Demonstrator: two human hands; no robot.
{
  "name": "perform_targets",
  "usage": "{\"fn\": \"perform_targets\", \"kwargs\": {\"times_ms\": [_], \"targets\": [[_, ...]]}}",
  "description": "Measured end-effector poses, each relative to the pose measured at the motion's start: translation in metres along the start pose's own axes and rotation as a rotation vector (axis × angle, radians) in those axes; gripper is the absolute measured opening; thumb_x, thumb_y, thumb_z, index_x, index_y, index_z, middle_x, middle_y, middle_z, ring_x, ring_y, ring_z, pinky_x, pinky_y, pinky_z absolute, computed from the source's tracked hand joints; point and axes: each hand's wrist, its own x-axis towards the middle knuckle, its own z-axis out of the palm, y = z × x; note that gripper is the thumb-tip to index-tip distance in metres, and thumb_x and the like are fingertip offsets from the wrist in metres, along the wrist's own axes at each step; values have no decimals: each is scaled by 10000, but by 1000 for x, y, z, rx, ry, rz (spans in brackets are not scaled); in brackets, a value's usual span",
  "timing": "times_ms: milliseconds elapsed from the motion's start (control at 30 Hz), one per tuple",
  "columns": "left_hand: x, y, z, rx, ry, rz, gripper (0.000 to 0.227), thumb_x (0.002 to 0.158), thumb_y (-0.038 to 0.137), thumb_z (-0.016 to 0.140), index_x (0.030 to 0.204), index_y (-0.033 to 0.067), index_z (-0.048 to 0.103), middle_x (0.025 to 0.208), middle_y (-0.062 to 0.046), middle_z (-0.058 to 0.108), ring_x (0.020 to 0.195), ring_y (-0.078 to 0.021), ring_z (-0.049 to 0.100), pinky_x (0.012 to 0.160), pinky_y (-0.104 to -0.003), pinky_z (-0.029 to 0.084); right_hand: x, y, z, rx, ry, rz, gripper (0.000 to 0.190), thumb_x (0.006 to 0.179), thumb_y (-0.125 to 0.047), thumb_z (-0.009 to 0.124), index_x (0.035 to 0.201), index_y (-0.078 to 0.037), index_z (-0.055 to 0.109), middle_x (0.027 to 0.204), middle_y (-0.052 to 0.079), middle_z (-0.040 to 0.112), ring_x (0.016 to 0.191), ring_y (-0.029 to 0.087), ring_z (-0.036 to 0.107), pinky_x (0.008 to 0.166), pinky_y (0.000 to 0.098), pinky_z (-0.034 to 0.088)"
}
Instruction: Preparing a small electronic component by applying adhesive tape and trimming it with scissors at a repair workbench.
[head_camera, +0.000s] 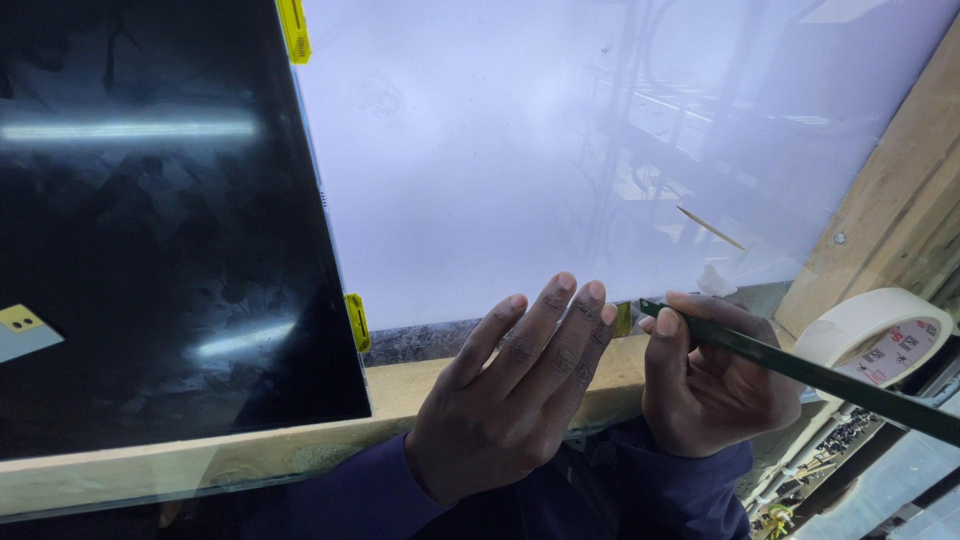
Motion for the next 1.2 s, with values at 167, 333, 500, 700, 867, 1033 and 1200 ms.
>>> {"fn": "perform_targets", "kwargs": {"times_ms": [167,333,500,700,867,1033,1200], "targets": [[-1,1,0,-9,-14,2,357,1074,167,384,1289,115,665,1323,-24,644,1258,-180,577,1071,-312,413,0,2,-1,35,2,-10,127,948,27,638,999,128,582,902,240,640,668,244,661,623,261,543],[-1,1,0,-21,-12,-3,349,1071,165,398,1283,108,670,1318,-34,645,1258,-186,573,1064,-315,426,2,5,-1,79,-78,-126,110,909,62,652,976,123,589,856,231,656,689,239,657,641,268,535],[-2,1,1,-22,-6,-1,337,1072,162,413,1290,108,665,1321,-32,646,1259,-187,575,1072,-316,422,-1,0,0,11,14,2,132,972,23,633,1025,130,577,932,240,643,669,236,655,620,274,537],[-1,1,-1,-28,-4,-10,341,1074,160,409,1283,109,673,1320,-32,642,1261,-186,568,1066,-314,428,4,4,-1,38,-70,-147,116,917,40,649,971,126,595,812,219,650,673,243,655,639,279,524],[-2,2,0,-44,-6,-10,328,1072,167,426,1285,102,667,1325,-44,636,1261,-197,570,1062,-323,437,0,1,-1,6,-23,-56,116,951,51,640,1006,135,582,902,247,643,663,241,660,614,268,542],[-2,2,0,-42,-6,-12,338,1071,161,414,1285,104,669,1321,-43,639,1260,-195,571,1063,-323,436,2,4,-1,26,-58,-106,133,907,39,658,977,139,603,845,253,652,670,244,658,642,269,541],[-2,2,0,-38,-20,-6,330,1069,170,428,1298,102,655,1336,-44,629,1268,-198,566,1064,-325,440,0,-2,0,13,-14,-31,138,952,39,631,1011,152,578,901,263,640,671,247,665,607,268,540]]}}
